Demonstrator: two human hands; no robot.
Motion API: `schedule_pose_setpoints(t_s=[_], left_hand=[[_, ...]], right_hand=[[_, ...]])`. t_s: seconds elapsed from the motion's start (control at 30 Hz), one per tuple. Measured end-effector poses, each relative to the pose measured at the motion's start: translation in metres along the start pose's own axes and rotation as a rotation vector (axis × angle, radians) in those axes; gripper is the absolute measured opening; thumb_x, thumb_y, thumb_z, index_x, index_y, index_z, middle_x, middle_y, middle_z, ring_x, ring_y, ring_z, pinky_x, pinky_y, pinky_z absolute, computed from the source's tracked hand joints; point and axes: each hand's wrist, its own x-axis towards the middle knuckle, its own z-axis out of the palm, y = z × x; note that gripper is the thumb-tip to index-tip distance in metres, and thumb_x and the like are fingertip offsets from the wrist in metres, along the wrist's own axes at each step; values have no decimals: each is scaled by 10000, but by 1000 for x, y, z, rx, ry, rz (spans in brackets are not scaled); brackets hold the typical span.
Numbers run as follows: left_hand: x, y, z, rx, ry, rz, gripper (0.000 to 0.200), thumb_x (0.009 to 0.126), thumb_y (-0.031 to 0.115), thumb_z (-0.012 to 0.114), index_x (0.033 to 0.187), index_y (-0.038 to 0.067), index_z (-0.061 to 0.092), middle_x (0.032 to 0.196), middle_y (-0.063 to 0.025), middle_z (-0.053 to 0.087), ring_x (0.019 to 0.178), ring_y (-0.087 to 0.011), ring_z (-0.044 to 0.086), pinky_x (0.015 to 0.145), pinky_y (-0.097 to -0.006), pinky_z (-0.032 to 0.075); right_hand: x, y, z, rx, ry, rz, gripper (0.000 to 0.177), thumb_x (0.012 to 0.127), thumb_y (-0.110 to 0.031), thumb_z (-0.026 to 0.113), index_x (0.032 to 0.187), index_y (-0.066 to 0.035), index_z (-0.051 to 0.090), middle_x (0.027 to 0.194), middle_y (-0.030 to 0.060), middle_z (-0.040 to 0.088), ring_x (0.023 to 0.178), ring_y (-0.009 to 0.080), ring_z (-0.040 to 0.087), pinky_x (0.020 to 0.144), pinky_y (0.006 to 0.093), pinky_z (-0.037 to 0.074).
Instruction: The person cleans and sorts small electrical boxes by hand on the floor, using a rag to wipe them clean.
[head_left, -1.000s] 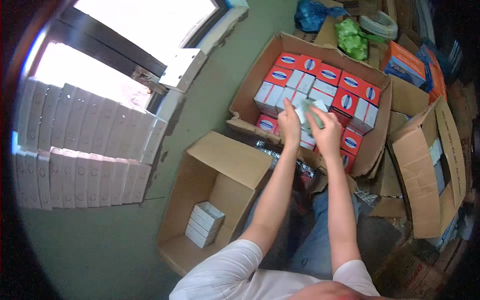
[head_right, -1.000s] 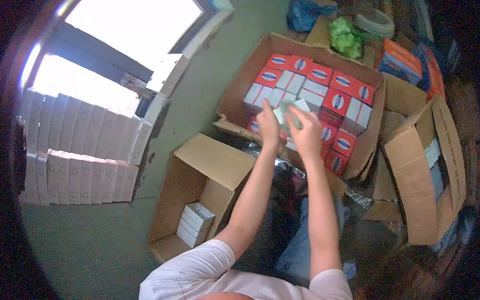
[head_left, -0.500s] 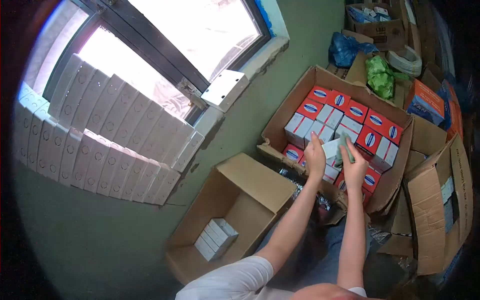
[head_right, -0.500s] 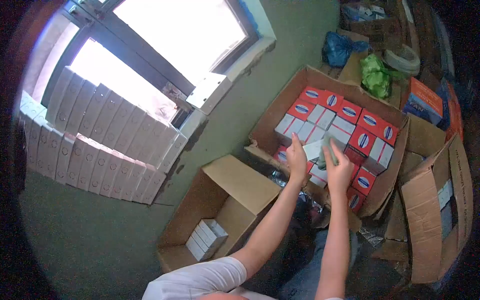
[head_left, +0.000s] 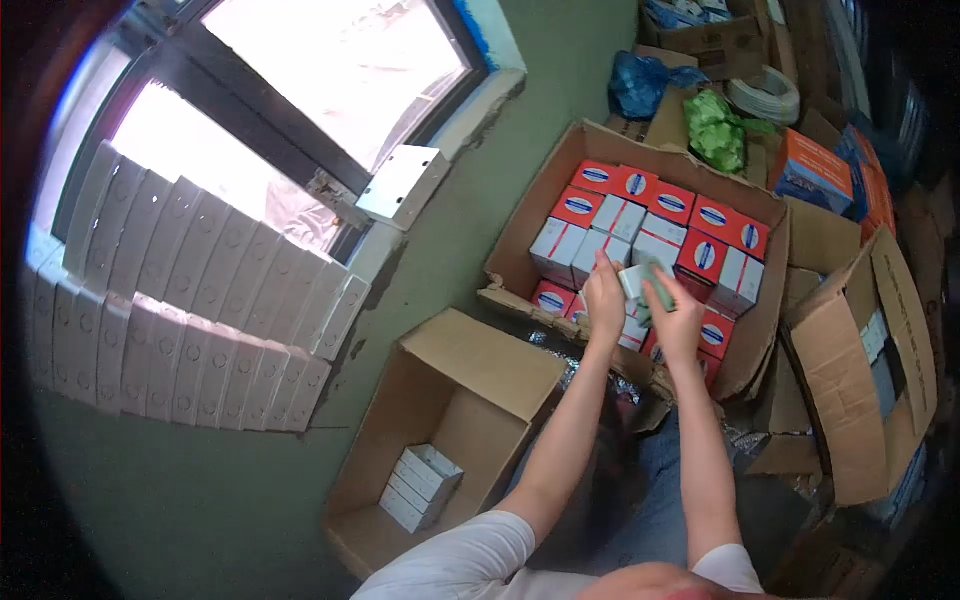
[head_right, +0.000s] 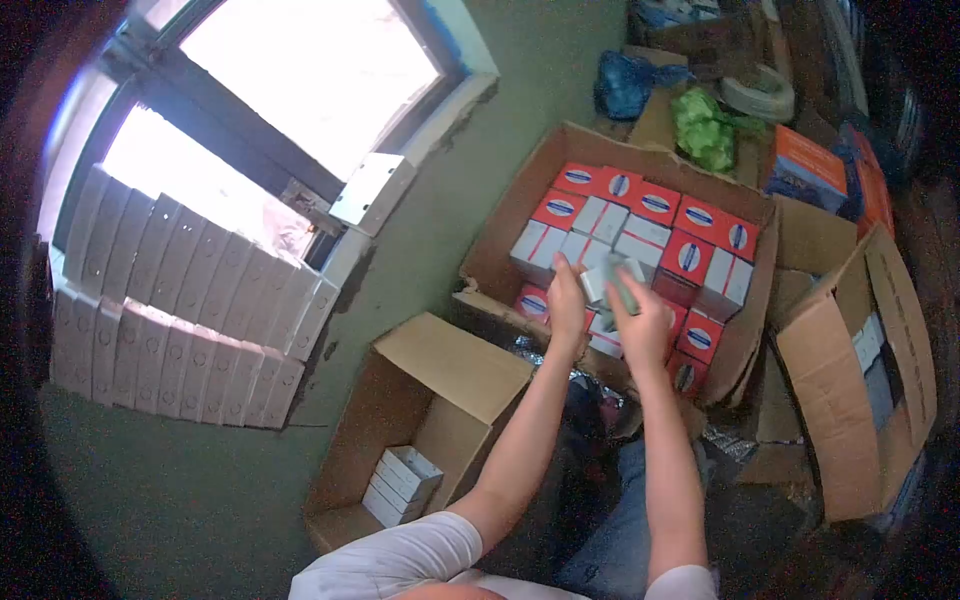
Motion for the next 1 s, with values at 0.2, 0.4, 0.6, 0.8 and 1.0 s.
schedule_pose_setpoints(t_s=[0.2,0.4,0.6,0.8,1.0], left_hand=[[2,-6,1,-167,-16,-44,710,990,484,173,624,-11,529,555,-51,509,551,-149,463,558,-316,376],[-2,-2,1,-227,54,44,553,977,470,339,569,107,421,557,66,378,524,-46,306,466,-248,220],[-13,26,-1,-144,-427,-66,337,931,328,546,775,33,593,560,72,437,522,-34,383,472,-214,291],[-16,32,-12,-116,-835,-229,392,921,268,562,1183,-22,543,1015,-32,601,907,-82,525,782,-242,428],[-22,10,-5,-125,-720,-104,492,837,4,574,1295,-40,401,1240,-127,501,1150,-172,469,937,-296,385]], right_hand=[[7,-2,1,208,-46,107,362,792,-246,712,1073,-25,656,948,145,685,871,165,652,761,291,483],[18,17,-4,323,113,408,444,796,-335,706,1066,12,649,936,93,681,848,128,616,751,263,465],[20,36,-11,417,203,441,416,797,-359,695,973,14,644,838,63,656,764,126,590,694,267,453],[21,39,-17,435,153,359,400,770,-323,723,964,16,633,849,66,658,752,127,597,685,282,461],[15,29,-8,230,-12,263,387,765,-288,716,1008,-5,615,878,151,665,797,223,655,688,344,486]])
